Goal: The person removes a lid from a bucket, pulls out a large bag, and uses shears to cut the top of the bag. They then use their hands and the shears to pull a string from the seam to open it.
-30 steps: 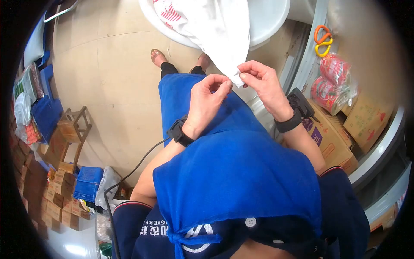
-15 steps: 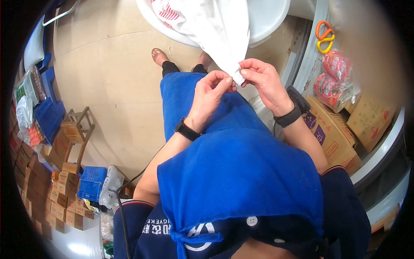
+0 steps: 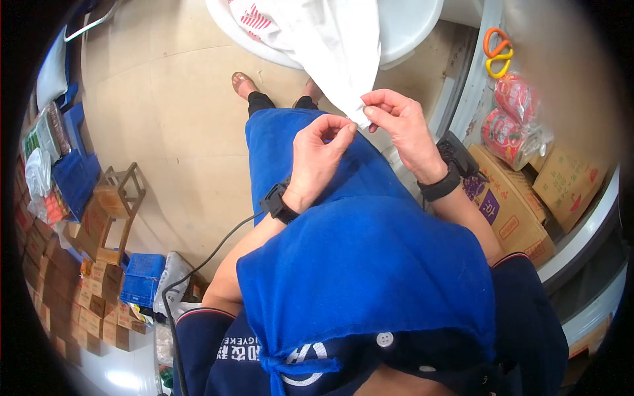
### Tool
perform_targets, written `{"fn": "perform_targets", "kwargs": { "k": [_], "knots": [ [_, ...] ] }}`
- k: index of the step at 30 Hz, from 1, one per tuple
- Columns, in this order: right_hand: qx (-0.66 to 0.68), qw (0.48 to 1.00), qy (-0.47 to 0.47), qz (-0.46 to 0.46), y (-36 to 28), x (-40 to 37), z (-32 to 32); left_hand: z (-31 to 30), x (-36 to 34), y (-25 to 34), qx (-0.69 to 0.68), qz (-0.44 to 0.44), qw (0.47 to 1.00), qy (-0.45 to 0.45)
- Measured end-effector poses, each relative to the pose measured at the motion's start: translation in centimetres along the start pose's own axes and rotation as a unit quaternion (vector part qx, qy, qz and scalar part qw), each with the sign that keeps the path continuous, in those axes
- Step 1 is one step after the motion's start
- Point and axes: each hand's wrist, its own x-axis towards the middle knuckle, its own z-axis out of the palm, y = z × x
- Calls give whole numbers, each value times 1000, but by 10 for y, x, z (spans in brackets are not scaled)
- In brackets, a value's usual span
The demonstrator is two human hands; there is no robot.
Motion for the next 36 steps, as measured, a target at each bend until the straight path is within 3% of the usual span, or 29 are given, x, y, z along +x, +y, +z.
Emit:
{"fn": "perform_targets", "kwargs": {
  "k": [7,10,12,17,21,27,36],
  "knots": [
    [-62,998,14,-17,3,0,3,-3,4,2,18,-28,999,-13],
    [-124,992,11,-25,-2,4,5,-3,7,-5,10,41,999,-18],
    [-135,990,10,-40,1,8,4,-4,12,-3,2,14,1000,17],
    [34,998,-11,57,-3,15,-1,-6,21,10,-31,7,999,3],
    [195,976,-27,89,5,25,-2,-18,38,15,-219,-10,971,-92],
    [221,974,16,44,14,26,11,-26,44,4,-273,-33,954,-122],
    [162,977,92,-98,29,3,18,-28,37,1,-153,23,976,-153]
  ]
}}
